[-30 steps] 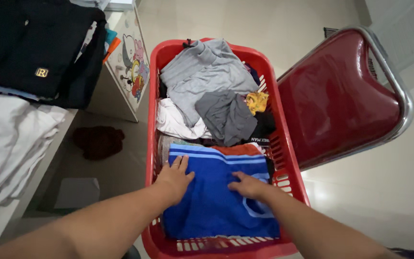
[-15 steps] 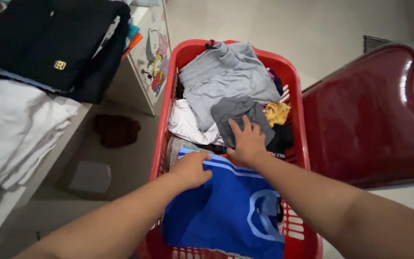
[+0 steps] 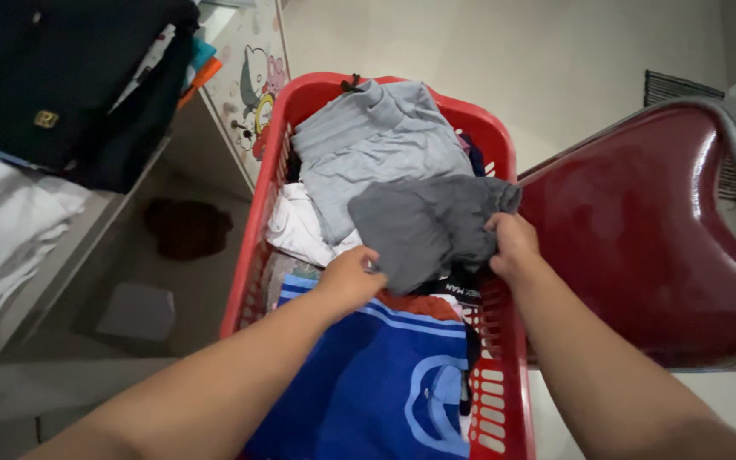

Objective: The person folds various clothing items from a red laundry basket and places them into a wooden wardrobe. The person handles shirts, pants, and underwear, folding each item by hand before storing it on a shelf.

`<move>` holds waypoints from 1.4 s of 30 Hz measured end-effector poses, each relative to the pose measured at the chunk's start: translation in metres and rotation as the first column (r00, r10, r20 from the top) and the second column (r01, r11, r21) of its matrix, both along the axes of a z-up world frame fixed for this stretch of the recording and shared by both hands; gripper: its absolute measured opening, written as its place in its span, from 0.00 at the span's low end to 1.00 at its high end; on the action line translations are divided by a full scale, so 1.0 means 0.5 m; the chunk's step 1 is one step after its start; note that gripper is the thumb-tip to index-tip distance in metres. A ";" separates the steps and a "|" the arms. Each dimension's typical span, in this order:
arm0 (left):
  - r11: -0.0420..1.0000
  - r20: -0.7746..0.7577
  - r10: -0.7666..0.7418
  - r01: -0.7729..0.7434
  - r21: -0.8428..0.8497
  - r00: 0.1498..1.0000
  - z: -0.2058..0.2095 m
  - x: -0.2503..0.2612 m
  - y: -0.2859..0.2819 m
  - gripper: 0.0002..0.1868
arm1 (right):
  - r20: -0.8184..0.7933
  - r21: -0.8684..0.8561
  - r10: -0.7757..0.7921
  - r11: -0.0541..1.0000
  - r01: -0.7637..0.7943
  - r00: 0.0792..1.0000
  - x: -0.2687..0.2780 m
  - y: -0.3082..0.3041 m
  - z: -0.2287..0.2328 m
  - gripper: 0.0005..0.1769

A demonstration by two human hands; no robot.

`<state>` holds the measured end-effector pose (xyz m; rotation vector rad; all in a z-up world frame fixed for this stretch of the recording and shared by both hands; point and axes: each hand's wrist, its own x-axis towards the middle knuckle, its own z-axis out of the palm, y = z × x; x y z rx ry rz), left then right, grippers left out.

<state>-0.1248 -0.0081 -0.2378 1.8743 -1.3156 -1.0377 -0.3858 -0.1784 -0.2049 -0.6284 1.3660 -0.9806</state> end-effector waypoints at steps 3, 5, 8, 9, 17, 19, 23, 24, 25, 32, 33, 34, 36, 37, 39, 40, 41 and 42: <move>0.944 -0.444 0.300 -0.195 0.267 0.844 0.010 -0.030 -0.059 0.32 | 0.201 0.125 -0.005 0.992 -0.021 0.979 0.000 0.015 0.046 0.20; 0.823 -0.492 0.483 -0.183 0.538 0.725 0.052 -0.036 -0.080 0.34 | 0.376 0.142 0.134 0.969 -0.200 0.917 0.015 0.039 0.089 0.22; 0.676 -0.517 0.670 -0.150 0.721 0.533 0.123 -0.055 -0.072 0.35 | 0.460 0.070 0.335 0.909 -0.410 0.822 0.054 0.112 0.170 0.25; 0.644 -0.523 0.714 -0.142 0.752 0.466 0.140 -0.061 -0.070 0.35 | 0.405 0.064 0.422 0.872 -0.485 0.811 0.067 0.141 0.197 0.24; 0.975 -0.956 0.221 0.061 0.213 -0.192 0.195 -0.033 -0.030 0.24 | -0.079 -0.110 0.970 0.221 -0.969 0.231 0.138 0.325 0.296 0.22; 0.978 -0.963 0.211 0.030 0.209 -0.167 0.209 -0.006 -0.024 0.23 | -0.291 -0.361 0.945 0.038 -0.932 0.151 0.147 0.336 0.311 0.26; 0.965 -0.966 0.259 0.034 0.258 -0.019 0.231 0.067 -0.028 0.19 | -0.601 -0.270 0.799 -0.196 -0.943 0.006 0.146 0.338 0.330 0.30; 0.948 -0.948 0.299 0.078 0.308 0.108 0.235 0.077 -0.030 0.18 | -0.643 -0.235 0.765 -0.200 -0.951 -0.002 0.146 0.338 0.329 0.30; 0.935 -0.923 0.317 0.089 0.343 0.219 0.240 0.083 -0.032 0.17 | -0.684 -0.199 0.729 -0.203 -0.959 -0.012 0.147 0.340 0.327 0.30; 0.955 -0.882 0.284 -0.195 0.224 0.375 0.392 0.089 -0.004 0.23 | -0.752 0.172 0.605 -0.203 -0.964 -0.262 0.161 0.351 0.350 0.24; 0.940 -0.887 0.303 -0.262 0.218 0.348 0.418 0.084 0.005 0.24 | -0.706 0.160 0.662 -0.195 -0.968 -0.250 0.169 0.359 0.356 0.24; 0.921 -0.896 0.301 -0.342 0.186 0.325 0.441 0.082 0.014 0.25 | -0.657 0.148 0.715 -0.187 -0.971 -0.237 0.180 0.369 0.361 0.26; 0.863 -0.915 0.289 -0.490 0.123 0.280 0.476 0.081 0.029 0.27 | -0.429 0.067 0.897 -0.087 -0.994 -0.107 0.211 0.387 0.365 0.31; 0.831 -0.941 0.252 -0.548 0.091 0.225 0.489 0.079 0.035 0.27 | -0.226 0.020 0.974 0.018 -1.000 0.013 0.233 0.395 0.364 0.35; 0.753 -0.980 0.158 -0.657 0.041 0.120 0.510 0.076 0.047 0.28 | 0.354 -0.115 0.916 0.244 -0.963 0.190 0.268 0.401 0.366 0.40; 0.729 -0.977 0.179 -0.683 0.055 0.112 0.519 0.073 0.056 0.27 | 0.672 -0.174 0.720 0.383 -0.907 0.175 0.287 0.399 0.368 0.42; 0.703 -0.974 0.201 -0.708 0.069 0.104 0.526 0.070 0.070 0.27 | 0.897 -0.172 0.433 0.527 -0.832 0.089 0.302 0.401 0.372 0.44; 0.679 -0.971 0.221 -0.729 0.085 0.093 0.532 0.068 0.085 0.27 | 0.916 -0.112 0.370 0.606 -0.788 0.155 0.318 0.404 0.376 0.45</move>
